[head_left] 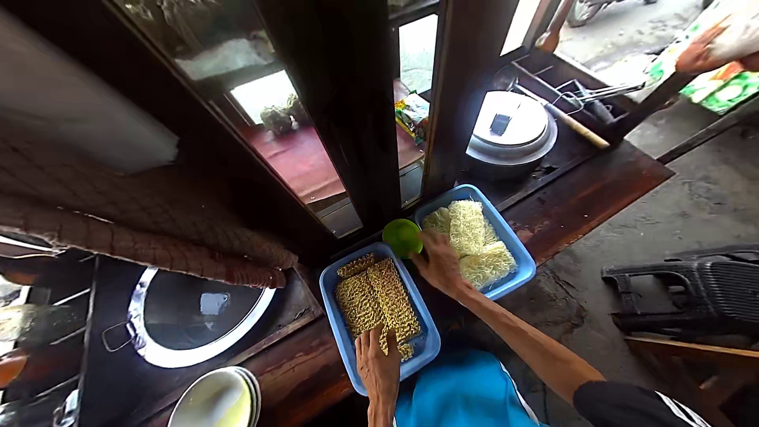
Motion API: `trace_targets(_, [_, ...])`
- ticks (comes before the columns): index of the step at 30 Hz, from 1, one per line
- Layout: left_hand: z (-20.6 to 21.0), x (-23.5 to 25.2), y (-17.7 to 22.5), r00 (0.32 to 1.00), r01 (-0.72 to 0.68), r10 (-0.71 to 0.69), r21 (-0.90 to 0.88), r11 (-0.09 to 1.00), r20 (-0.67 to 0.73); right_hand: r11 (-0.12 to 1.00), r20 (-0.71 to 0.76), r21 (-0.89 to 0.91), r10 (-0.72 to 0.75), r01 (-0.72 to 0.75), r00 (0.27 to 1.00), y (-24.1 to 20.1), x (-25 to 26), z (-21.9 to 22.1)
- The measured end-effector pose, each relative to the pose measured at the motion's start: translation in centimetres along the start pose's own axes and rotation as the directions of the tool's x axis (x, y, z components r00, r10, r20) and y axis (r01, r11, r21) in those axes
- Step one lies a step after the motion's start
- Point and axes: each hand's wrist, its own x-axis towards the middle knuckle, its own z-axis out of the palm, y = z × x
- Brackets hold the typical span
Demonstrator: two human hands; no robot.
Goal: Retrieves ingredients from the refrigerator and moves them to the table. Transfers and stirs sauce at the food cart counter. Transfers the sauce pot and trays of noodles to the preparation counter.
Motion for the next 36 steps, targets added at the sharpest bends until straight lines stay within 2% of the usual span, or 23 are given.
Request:
trace_targets(2, [0.7, 1.1, 2.8, 0.998, -0.053, 0.055, -0.061, 0.997, 0.038, 0.968, -0.042, -0.026, 0.249, -0.251, 0.967, 3.4, 0.5, -2.8])
trace_targets(4, [2.0, 2.5, 6.2, 0.987, -0.070, 0.087, -0.129, 0.989, 0.135, 0.899, 0.031, -0.056, 0.437, -0.435, 0.899, 6.4, 1.7, -4.4])
trace_targets(6, [3.9, 4.2, 9.4, 0.968, -0.072, 0.109, -0.170, 0.983, 0.224, 0.855, 0.092, -0.110, 0.517, -0.507, 0.851, 7.9, 3.1, -4.9])
trace_targets(9, [7.2, 6.7, 13.1, 0.941, -0.062, 0.119, -0.186, 0.981, 0.318, 0.831, 0.138, -0.131, 0.556, -0.541, 0.820, 8.4, 4.3, -5.5])
trace_targets(12, [9.6, 8.7, 15.7, 0.888, -0.027, 0.069, -0.097, 0.995, 0.454, 0.831, 0.183, -0.132, 0.556, -0.540, 0.811, 8.7, 4.6, -5.8])
trace_targets(14, [10.8, 9.5, 16.7, 0.867, -0.016, 0.031, -0.034, 0.999, 0.498, 0.841, 0.179, -0.136, 0.541, -0.524, 0.822, 9.1, 4.7, -6.2])
trace_targets(18, [13.0, 11.0, 17.0, 0.914, -0.081, 0.071, 0.008, 0.997, 0.399, 0.859, 0.246, -0.045, 0.504, -0.509, 0.828, 10.5, 4.8, -8.1])
trace_targets(21, [13.8, 13.0, 16.7, 0.879, -0.192, 0.161, 0.024, 0.981, 0.450, 0.840, 0.299, 0.191, 0.443, -0.508, 0.845, 12.3, 5.0, -9.7])
trace_targets(23, [13.8, 14.4, 16.7, 0.840, -0.234, 0.166, 0.068, 0.970, 0.516, 0.742, 0.333, 0.427, 0.403, -0.517, 0.853, 13.2, 5.2, -10.6])
trace_targets(25, [13.8, 15.3, 16.7, 0.807, -0.271, 0.161, 0.115, 0.956, 0.568, 0.627, 0.389, 0.584, 0.341, -0.515, 0.856, 14.1, 5.3, -11.3])
trace_targets(29, [13.8, 16.0, 17.0, 0.764, -0.378, 0.189, 0.191, 0.906, 0.617, 0.612, 0.445, 0.618, 0.246, -0.494, 0.861, 15.4, 5.4, -12.1])
trace_targets(33, [13.8, 15.9, 17.0, 0.751, -0.462, 0.236, 0.236, 0.855, 0.616, 0.610, 0.429, 0.634, 0.234, -0.475, 0.873, 15.8, 5.3, -12.1])
trace_targets(35, [13.6, 15.6, 16.8, 0.782, -0.427, 0.278, 0.156, 0.891, 0.558, 0.639, 0.403, 0.623, 0.233, -0.451, 0.885, 15.7, 5.2, -12.0])
trace_targets(36, [13.6, 15.4, 16.7, 0.822, -0.369, 0.303, 0.045, 0.929, 0.482, 0.673, 0.388, 0.595, 0.239, -0.440, 0.890, 15.5, 5.1, -11.8])
